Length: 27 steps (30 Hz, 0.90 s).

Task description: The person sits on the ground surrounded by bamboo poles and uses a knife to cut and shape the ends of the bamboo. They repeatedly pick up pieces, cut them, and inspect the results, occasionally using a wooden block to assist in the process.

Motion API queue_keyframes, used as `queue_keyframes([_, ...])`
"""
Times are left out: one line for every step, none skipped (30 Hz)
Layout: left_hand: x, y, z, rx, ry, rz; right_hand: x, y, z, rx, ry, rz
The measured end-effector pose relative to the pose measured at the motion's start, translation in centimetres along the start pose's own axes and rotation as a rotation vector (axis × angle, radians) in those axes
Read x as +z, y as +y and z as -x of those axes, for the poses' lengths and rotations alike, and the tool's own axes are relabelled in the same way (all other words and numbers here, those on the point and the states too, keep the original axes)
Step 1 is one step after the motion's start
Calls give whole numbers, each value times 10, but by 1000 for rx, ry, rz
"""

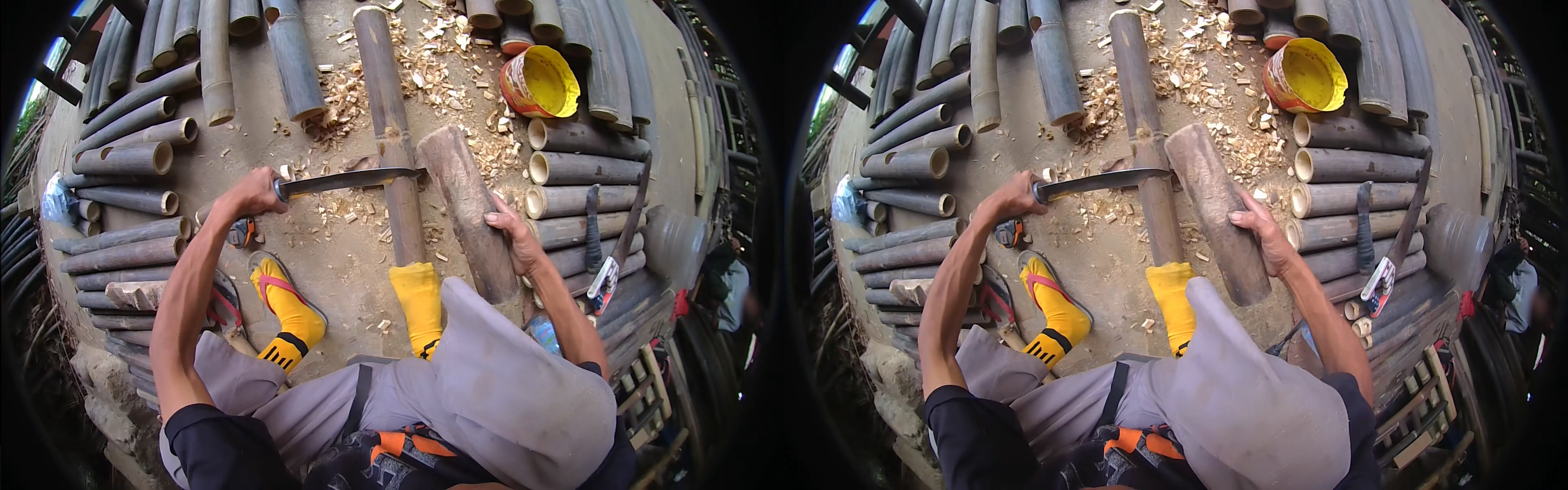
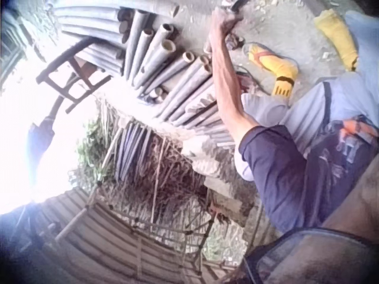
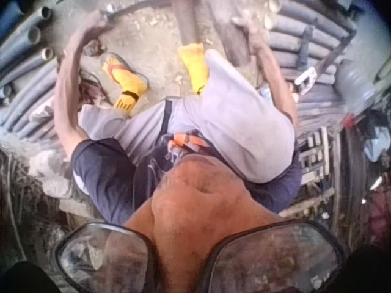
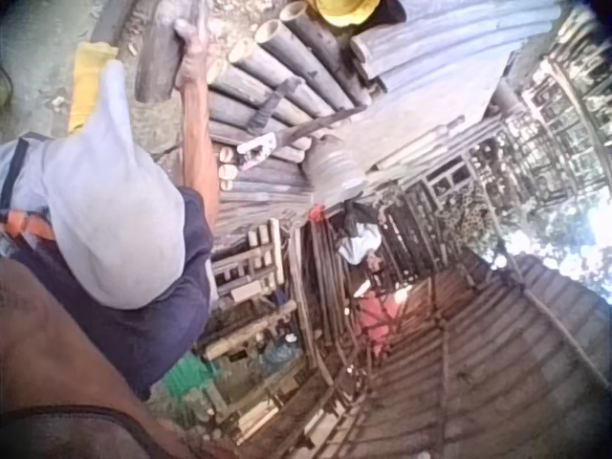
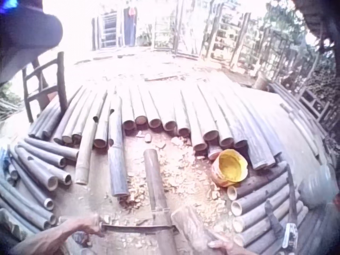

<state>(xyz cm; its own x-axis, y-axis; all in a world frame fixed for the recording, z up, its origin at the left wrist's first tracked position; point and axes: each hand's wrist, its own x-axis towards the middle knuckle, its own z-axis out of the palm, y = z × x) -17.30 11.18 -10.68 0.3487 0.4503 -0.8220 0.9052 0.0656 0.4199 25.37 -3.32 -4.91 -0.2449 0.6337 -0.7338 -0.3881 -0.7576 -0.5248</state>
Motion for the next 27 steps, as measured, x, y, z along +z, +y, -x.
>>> queue_keyframes([2,7,0,11,51,-31,-24,27,1,-20,161,34])
queue_keyframes([15,7,4,-6,115,4,-29,43,3,-11,209,49])
queue_keyframes([35,5,7,-20,181,37,-30,55,6,-7,256,65])
queue_keyframes([55,-2,11,-39,251,72,-29,67,8,-1,297,81])
queue_keyframes([80,-18,10,-14,257,93,-28,79,9,-49,395,90])
queue_keyframes([99,-32,8,11,259,120,-24,78,10,-29,344,57])
queue_keyframes([102,-29,8,17,301,79,-22,77,16,-5,307,23])
queue_keyframes([96,-20,15,34,363,59,-23,77,22,19,279,-12])
queue_keyframes([86,-12,17,33,453,-89,-29,77,23,32,323,47])
queue_keyframes([77,-6,21,25,547,-238,-34,80,25,27,344,100])
queue_keyframes([69,-3,25,97,663,-340,-41,84,25,17,362,154])
queue_keyframes([62,-1,29,170,778,-443,-46,87,25,6,380,207])
queue_keyframes([56,6,36,237,822,-431,-45,88,24,-43,393,387])
queue_keyframes([55,9,41,305,828,-433,-43,91,26,-135,437,550])
queue_keyframes([57,13,46,374,832,-434,-40,95,29,-228,479,713])
queue_keyframes([59,13,50,444,837,-435,-33,96,31,-323,519,875])
queue_keyframes([66,10,51,469,750,-452,-26,96,33,-392,532,964])
queue_keyframes([72,7,52,351,629,-423,-20,94,33,-381,507,968])
queue_keyframes([79,4,55,320,599,-439,-7,87,35,-367,475,975])
queue_keyframes([82,5,52,307,570,-460,2,83,37,-358,461,980])
queue_keyframes([86,4,47,341,599,-470,6,83,39,-303,441,944])
queue_keyframes([89,3,48,360,631,-481,9,84,36,-291,426,938])
queue_keyframes([90,1,48,379,662,-491,10,84,34,-280,411,932])
queue_keyframes([92,-1,49,381,669,-498,11,84,32,-268,395,926])
queue_keyframes([93,-3,50,383,677,-505,10,85,30,-286,397,955])
queue_keyframes([94,-5,51,383,685,-511,9,87,27,-304,399,985])
queue_keyframes([93,-5,49,396,689,-519,8,89,28,-318,416,1012])
